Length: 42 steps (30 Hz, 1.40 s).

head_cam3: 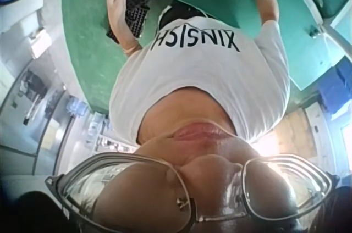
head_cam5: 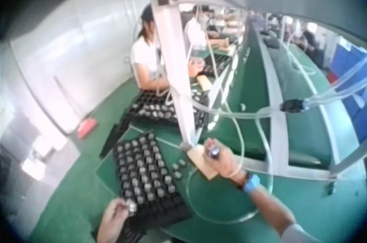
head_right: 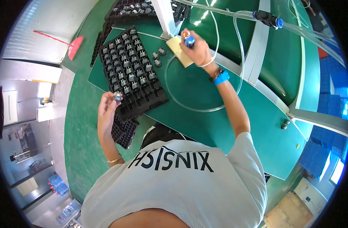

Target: The worker picks up small electronic components, places them into a testing device, and then organizes them into black plastic trays.

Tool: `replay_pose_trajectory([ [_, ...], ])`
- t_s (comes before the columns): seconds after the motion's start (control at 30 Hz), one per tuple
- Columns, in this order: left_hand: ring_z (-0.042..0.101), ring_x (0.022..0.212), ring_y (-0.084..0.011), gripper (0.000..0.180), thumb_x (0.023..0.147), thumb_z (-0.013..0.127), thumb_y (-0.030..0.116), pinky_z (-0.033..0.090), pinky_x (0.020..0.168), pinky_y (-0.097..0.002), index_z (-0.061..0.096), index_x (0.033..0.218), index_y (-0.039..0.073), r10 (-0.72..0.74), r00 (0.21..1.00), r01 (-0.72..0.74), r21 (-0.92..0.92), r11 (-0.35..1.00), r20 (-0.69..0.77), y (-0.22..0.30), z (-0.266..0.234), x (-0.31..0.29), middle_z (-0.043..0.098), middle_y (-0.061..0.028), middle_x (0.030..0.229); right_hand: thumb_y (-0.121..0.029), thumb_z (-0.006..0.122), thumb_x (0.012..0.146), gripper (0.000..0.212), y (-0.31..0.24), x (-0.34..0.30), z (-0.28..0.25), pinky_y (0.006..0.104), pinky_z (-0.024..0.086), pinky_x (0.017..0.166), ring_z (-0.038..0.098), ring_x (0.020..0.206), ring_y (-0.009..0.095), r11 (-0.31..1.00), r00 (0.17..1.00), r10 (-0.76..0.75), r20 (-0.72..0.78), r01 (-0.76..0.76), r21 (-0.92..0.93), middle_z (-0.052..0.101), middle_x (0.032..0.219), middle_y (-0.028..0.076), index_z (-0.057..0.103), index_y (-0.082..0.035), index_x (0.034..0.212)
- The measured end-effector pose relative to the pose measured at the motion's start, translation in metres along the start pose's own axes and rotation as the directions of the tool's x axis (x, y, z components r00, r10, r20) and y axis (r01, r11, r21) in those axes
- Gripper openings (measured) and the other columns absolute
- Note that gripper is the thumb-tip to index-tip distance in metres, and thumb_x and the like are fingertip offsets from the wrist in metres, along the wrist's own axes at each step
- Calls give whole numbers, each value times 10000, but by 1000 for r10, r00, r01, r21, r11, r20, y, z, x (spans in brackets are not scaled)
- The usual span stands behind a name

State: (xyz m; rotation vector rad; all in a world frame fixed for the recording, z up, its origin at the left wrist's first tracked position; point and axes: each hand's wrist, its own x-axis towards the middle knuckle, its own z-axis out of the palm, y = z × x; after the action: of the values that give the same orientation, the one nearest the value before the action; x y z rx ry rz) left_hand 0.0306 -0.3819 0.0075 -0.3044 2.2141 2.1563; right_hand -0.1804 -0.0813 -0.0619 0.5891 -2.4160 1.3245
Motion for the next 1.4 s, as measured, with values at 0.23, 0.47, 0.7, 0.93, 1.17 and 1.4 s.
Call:
replay_pose_trajectory([
  [0.23, 568, 896, -155, 235, 859, 562, 82, 460, 824, -285, 486, 1078, 43, 92, 988, -118, -219, 969, -123, 4, 21, -2, 600, -74, 951, -321, 608, 793, 354, 96, 62, -50, 384, 495, 594, 615, 667, 349, 933, 901, 38, -433, -187, -308, 625, 731, 188, 580, -44, 1011],
  [0.47, 569, 858, -153, 185, 821, 571, 0, 462, 788, -272, 527, 999, 23, 220, 970, -238, -231, 943, -98, 0, 50, 11, 566, -82, 1021, -310, 565, 824, 380, 107, 65, -63, 391, 493, 671, 614, 733, 333, 862, 885, -92, -456, -159, -481, 630, 836, 195, 564, -87, 1132],
  [0.7, 579, 885, -149, 250, 741, 623, -88, 473, 803, -268, 569, 974, -18, 388, 921, -353, -336, 873, 40, 13, 84, 21, 554, -59, 952, -266, 541, 861, 327, -58, -13, -16, 247, 462, 751, 570, 893, 141, 180, 799, 448, 400, -519, 835, 581, 1002, 75, 492, -56, 1107],
  [0.93, 583, 884, -159, 260, 719, 606, -139, 488, 805, -266, 571, 952, -31, 380, 918, -326, -334, 884, 111, 15, 97, 23, 541, -67, 953, -243, 490, 863, 384, -122, -53, -8, 300, 472, 807, 571, 919, 174, -8, 633, 181, 753, -764, 645, 547, 1033, 107, 394, -63, 1188],
  [1.17, 574, 870, -148, 299, 699, 639, -123, 495, 768, -269, 575, 972, -19, 351, 935, -323, -282, 903, 54, 8, 103, 14, 551, -59, 916, -211, 463, 887, 380, -132, -63, -13, 311, 473, 817, 557, 960, 169, 62, 614, 179, 769, -787, 614, 527, 1085, 107, 378, -42, 1217],
  [1.4, 550, 783, -154, 341, 673, 713, 10, 442, 724, -270, 592, 987, 64, 479, 873, -382, 489, 784, -86, 5, 83, 45, 572, -38, 871, -177, 568, 840, 275, -42, -29, -15, 285, 490, 713, 612, 792, 163, 792, 950, 221, 220, -306, 528, 628, 868, 69, 557, -14, 1061],
])
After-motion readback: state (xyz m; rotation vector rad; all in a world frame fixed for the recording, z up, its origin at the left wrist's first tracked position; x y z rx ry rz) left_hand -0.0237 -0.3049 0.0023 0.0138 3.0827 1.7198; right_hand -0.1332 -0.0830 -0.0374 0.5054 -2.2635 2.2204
